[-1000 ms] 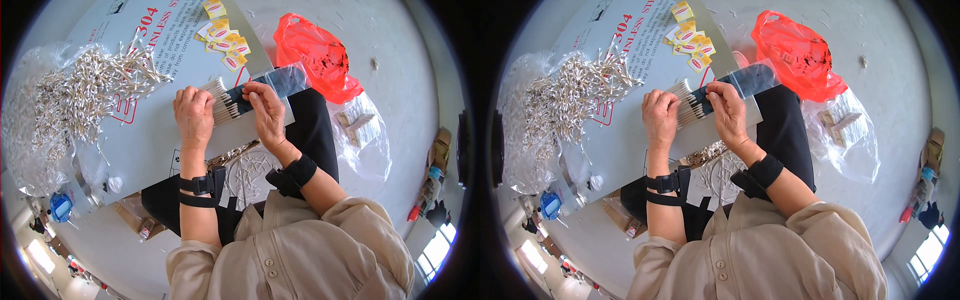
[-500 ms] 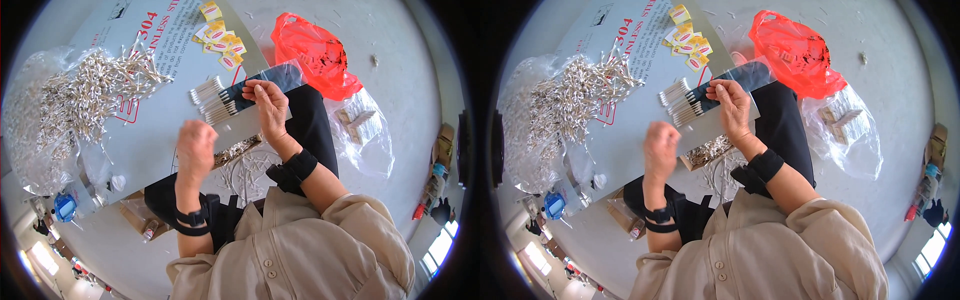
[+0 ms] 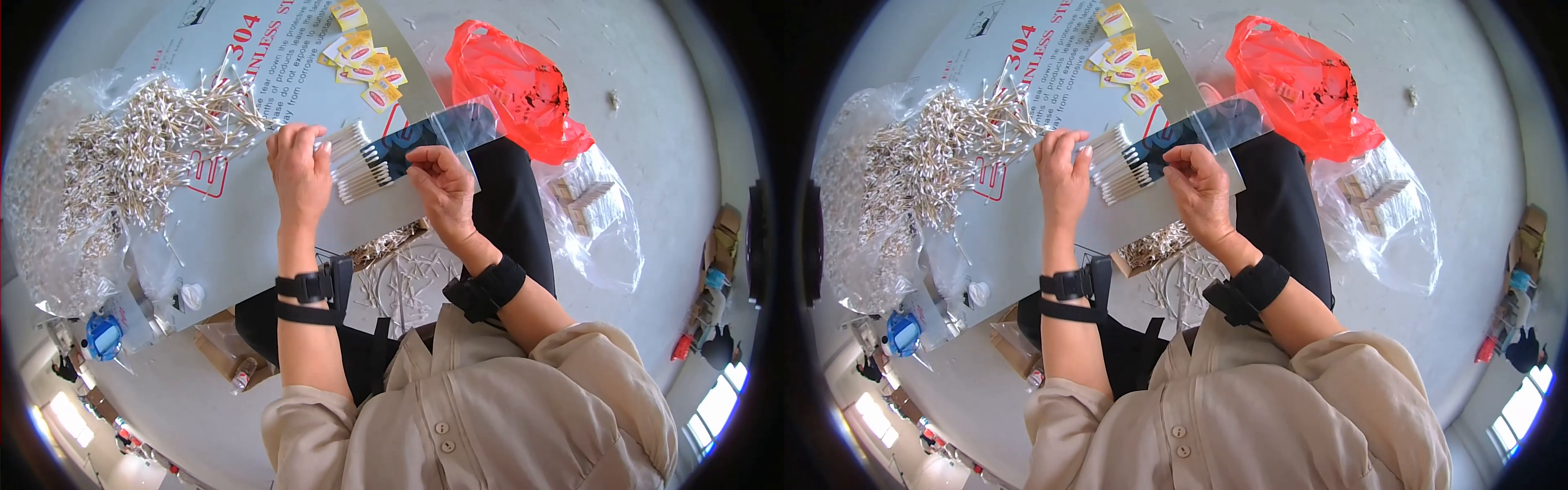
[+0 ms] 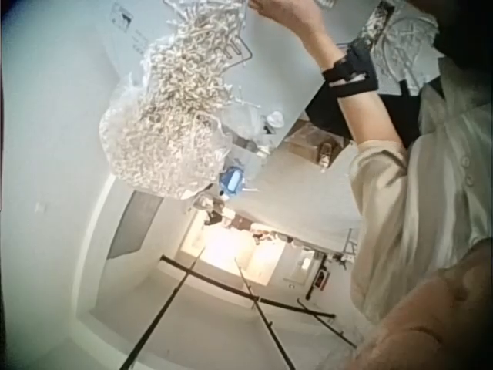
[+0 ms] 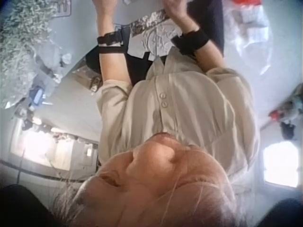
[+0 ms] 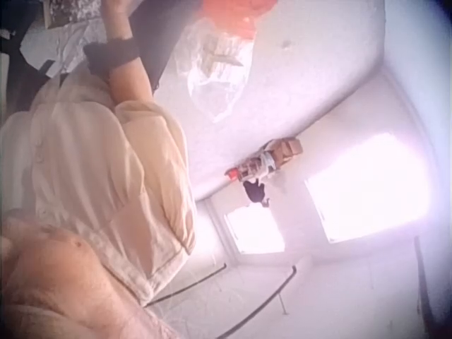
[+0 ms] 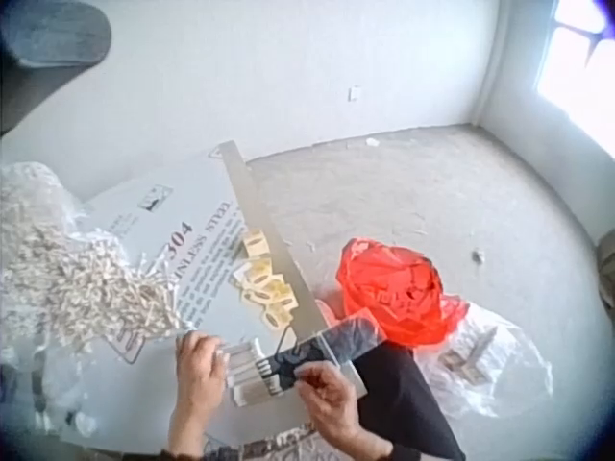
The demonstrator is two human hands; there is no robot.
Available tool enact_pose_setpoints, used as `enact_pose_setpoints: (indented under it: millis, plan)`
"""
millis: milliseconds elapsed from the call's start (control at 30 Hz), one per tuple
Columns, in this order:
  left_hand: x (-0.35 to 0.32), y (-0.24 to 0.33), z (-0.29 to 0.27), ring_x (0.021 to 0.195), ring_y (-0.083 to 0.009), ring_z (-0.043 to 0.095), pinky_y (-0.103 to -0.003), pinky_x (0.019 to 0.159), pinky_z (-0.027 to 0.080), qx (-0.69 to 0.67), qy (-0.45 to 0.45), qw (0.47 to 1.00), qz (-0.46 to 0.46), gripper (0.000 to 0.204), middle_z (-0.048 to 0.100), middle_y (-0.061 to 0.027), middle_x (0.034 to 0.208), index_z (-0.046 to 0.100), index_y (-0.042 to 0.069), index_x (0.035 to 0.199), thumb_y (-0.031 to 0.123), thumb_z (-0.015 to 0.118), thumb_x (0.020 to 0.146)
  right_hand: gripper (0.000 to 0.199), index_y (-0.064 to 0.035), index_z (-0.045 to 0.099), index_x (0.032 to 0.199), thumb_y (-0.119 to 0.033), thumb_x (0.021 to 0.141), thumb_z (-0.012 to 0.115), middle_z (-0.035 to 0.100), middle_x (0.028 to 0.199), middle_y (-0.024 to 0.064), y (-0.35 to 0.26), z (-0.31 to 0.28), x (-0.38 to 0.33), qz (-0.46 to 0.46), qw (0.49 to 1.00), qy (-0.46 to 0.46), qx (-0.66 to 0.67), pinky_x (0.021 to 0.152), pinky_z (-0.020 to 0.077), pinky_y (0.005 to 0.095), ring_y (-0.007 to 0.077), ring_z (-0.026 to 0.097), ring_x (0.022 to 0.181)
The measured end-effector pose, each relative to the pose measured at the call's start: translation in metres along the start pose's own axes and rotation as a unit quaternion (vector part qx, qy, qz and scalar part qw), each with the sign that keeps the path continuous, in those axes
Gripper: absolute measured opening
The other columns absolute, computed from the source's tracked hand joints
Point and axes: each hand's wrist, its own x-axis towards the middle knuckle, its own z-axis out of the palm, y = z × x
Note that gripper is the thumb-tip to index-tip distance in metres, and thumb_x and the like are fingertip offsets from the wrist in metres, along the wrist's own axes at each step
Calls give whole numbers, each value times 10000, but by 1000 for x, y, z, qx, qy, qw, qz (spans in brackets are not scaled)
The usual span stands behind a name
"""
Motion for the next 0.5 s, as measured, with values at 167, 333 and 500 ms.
enact_pose_setpoints:
  millis: [167, 333, 500]
  plan:
    - [2, 3, 8, 1047, -281, 479, -419, 939, 376, 43, -64, 997, -29, 127, 543, -41, 1032, 631, 87, 943, 78, 642, 816, 109, 9, 576, 1019, 23, 912, 568, 568, 971, 24, -4, 4, 2, 10, 996, 21, 91, 801, 464, 212, 88, 559, 908]
    - [-18, 0, 13, 1091, -270, 475, -435, 979, 354, -27, 37, 999, -12, 147, 539, -79, 1136, 633, 85, 1020, 153, 592, 897, 192, 17, 575, 1128, -68, 971, 505, 530, 1217, 81, -1, 7, 9, -64, 997, 3, 43, 948, 426, 256, 129, 536, 1066]
    - [-40, 19, 24, 1320, -268, 352, -427, 1111, 249, -367, 163, 902, -160, 481, 397, -132, 1414, 435, 18, 1344, 361, 403, 1007, 379, 20, 503, 1306, -226, 1026, 430, 448, 1403, 107, 2, 23, 30, -89, 994, -50, 33, 1082, 341, 297, 171, 437, 1275]
